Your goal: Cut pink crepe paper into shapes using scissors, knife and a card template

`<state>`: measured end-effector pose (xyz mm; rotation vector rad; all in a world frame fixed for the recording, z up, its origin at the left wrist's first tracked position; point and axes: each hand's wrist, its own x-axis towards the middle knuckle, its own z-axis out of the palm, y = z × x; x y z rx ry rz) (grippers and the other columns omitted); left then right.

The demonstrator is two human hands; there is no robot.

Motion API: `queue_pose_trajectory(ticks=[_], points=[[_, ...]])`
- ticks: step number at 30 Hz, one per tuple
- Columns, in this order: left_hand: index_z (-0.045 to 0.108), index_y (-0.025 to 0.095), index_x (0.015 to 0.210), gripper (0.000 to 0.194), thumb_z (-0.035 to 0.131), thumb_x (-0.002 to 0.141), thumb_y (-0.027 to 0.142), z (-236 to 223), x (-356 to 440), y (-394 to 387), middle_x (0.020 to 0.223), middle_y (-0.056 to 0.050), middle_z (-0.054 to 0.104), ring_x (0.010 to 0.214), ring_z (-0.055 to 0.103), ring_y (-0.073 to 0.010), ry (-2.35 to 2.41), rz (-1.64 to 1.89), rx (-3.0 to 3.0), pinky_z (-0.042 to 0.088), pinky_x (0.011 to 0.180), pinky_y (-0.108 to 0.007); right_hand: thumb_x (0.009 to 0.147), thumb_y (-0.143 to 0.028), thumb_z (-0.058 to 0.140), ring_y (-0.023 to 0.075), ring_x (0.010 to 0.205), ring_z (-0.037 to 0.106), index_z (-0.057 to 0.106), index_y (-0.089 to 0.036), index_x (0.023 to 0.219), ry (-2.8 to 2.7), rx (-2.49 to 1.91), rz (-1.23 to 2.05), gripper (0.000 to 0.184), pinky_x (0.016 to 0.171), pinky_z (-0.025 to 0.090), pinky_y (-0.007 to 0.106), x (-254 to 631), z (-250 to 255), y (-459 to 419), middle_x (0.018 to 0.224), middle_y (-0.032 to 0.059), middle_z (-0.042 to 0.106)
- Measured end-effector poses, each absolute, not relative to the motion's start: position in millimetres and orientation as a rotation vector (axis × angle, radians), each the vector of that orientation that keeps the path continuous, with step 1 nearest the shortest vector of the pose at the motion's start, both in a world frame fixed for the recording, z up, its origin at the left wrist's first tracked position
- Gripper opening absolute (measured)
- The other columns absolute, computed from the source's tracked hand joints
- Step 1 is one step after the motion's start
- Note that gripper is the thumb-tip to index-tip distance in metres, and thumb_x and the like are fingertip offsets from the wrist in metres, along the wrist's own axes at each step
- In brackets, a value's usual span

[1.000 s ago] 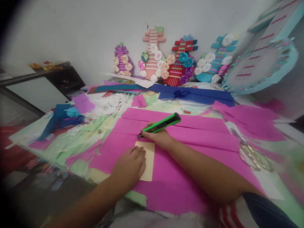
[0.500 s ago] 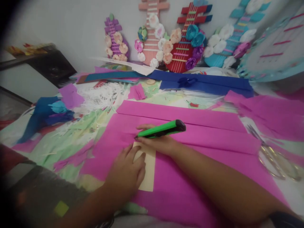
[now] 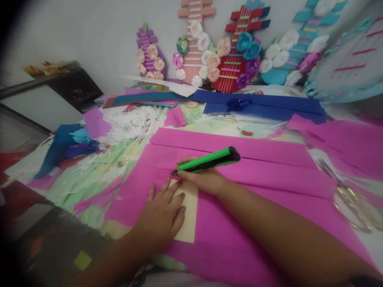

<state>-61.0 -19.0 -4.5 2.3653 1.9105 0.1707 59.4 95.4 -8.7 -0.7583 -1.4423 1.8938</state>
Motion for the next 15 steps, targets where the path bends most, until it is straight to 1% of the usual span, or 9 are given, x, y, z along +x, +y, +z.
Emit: queue_pose_trajectory(ticks=[3,6,10,15], points=[[0.054,0.021,0.098,0.024,0.041,0.078,0.026,-4.0,-62.0,-17.9,0.124,-0.008,0.044,0.119,0.029,-0.0327,1.892,0.169,2.355,0.018,0.092,-0.061,0.066,-0.019,0.061,0.013,0.077,0.063,0.056,-0.019,0.092,-1.401,-0.767,1.906,0.026,0.074,0.05,0.027,60.0,-8.9,96.2,0.082,0.0015,0.067],[0.054,0.021,0.097,0.024,0.041,0.078,0.026,-3.4,-62.0,-17.8,0.124,-0.009,0.044,0.117,0.032,-0.0328,1.895,0.169,2.349,0.02,0.092,-0.06,0.065,-0.019,0.063,0.0119,0.075,0.062,0.058,-0.019,0.09,-1.486,-0.811,1.851,0.026,0.072,0.05,0.025,60.0,-6.5,96.1,0.08,0.0005,0.066],[0.054,0.021,0.095,0.022,0.042,0.078,0.026,-2.8,-61.3,-17.7,0.123,-0.01,0.043,0.116,0.032,-0.0326,1.896,0.163,2.354,0.02,0.091,-0.06,0.062,-0.019,0.064,0.0116,0.078,0.061,0.06,-0.019,0.085,-1.597,-0.809,1.742,0.023,0.073,0.048,0.023,59.0,-6.5,95.6,0.082,0.0002,0.064],[0.055,0.021,0.093,0.021,0.043,0.078,0.026,-2.6,-61.2,-17.5,0.123,-0.01,0.043,0.115,0.033,-0.0323,1.892,0.172,2.359,0.021,0.091,-0.06,0.063,-0.016,0.063,0.0115,0.077,0.061,0.06,-0.02,0.089,-1.584,-0.766,1.793,0.026,0.072,0.048,0.024,57.5,-7.4,96.7,0.084,0.0007,0.065]])
